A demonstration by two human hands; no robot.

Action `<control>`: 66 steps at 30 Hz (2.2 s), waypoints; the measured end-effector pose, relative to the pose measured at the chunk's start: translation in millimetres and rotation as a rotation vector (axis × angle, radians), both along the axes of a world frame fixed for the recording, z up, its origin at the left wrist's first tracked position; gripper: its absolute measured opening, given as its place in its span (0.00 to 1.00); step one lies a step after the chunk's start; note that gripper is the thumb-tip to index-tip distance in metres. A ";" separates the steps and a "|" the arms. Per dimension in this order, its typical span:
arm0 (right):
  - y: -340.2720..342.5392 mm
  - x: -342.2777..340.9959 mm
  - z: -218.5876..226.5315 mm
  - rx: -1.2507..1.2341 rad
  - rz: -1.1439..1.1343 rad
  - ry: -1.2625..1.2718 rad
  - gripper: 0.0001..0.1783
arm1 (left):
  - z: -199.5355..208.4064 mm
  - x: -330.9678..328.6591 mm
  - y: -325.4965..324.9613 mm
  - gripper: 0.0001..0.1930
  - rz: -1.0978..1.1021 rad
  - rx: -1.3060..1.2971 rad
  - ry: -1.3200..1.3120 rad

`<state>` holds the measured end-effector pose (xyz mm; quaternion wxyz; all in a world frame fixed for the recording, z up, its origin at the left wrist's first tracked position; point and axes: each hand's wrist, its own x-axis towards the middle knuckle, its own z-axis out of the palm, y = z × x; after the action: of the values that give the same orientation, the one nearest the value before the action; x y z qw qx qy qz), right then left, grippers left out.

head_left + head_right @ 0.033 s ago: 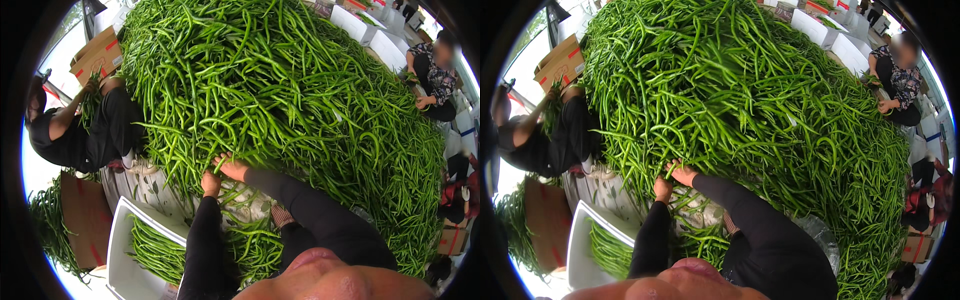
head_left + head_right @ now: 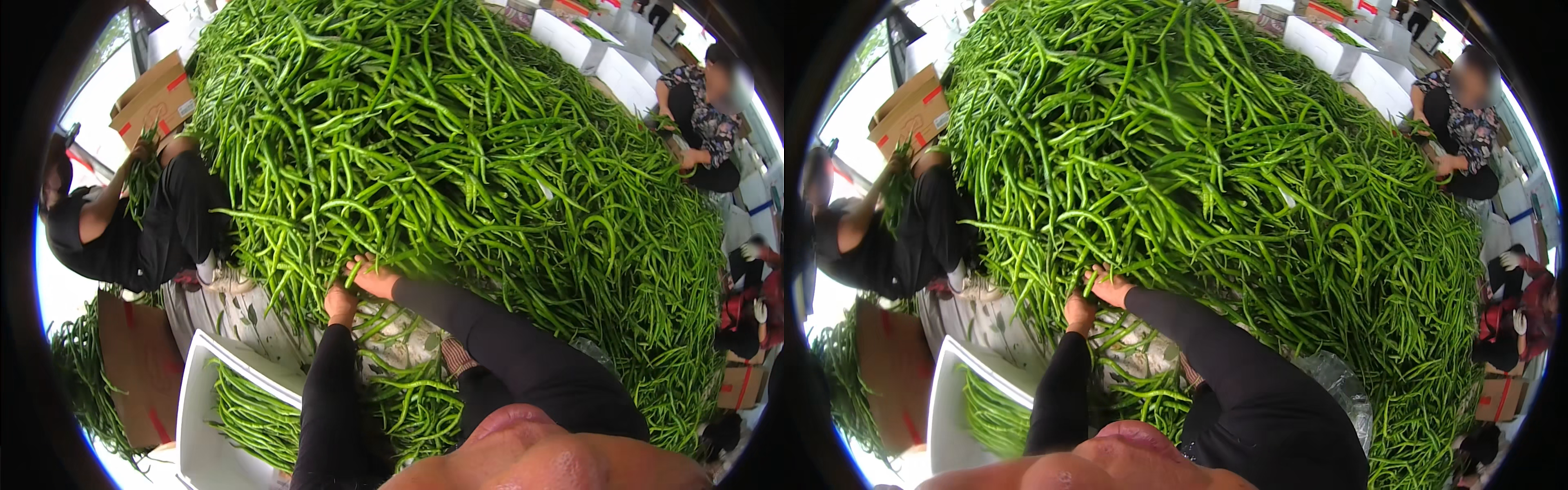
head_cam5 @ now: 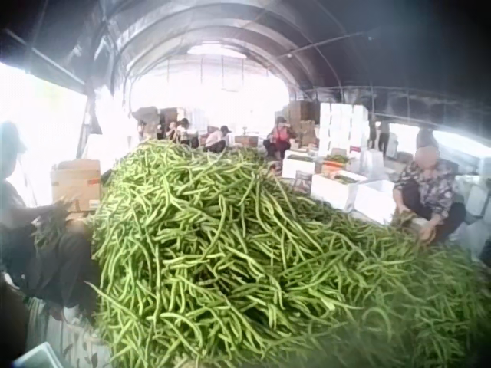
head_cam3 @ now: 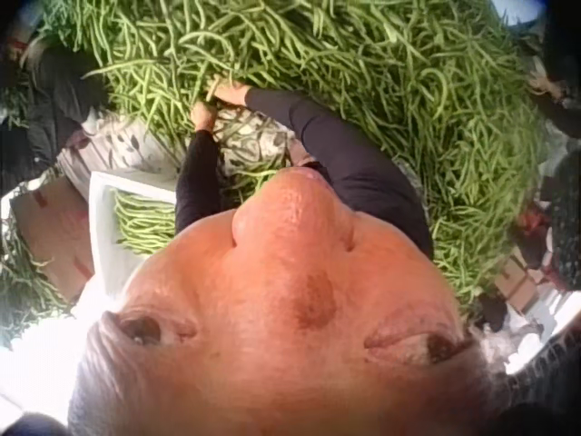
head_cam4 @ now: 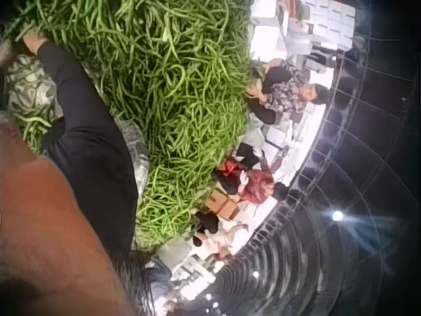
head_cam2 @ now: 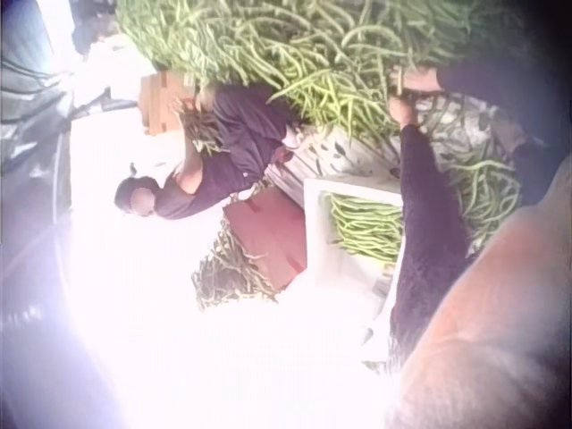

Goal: The person sits on the floor and sorts green beans by hand, picking them from a large pile and placing them into a white styrofoam box. The person repeatedly gathers handfuls of beans and transfers them into the container.

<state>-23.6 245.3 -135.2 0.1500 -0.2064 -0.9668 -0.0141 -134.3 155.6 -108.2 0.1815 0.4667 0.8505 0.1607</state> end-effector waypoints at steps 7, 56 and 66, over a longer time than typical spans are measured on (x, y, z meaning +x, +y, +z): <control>1.7 -13.9 -20.5 -0.422 -0.272 0.155 0.16 | 23.0 1.6 2.0 0.19 -0.140 -0.079 0.116; -113.7 114.7 135.0 -1.663 0.096 0.434 0.21 | 131.2 76.3 -103.6 0.16 0.640 0.660 -1.451; -125.9 110.8 137.4 -1.385 0.398 0.288 0.35 | 131.9 86.0 -135.0 0.07 0.781 0.688 -1.329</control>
<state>87.2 119.4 2.2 0.1104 -0.0742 -0.7442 0.6546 -48.2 20.5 23.7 0.4233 -0.0233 0.5709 0.7030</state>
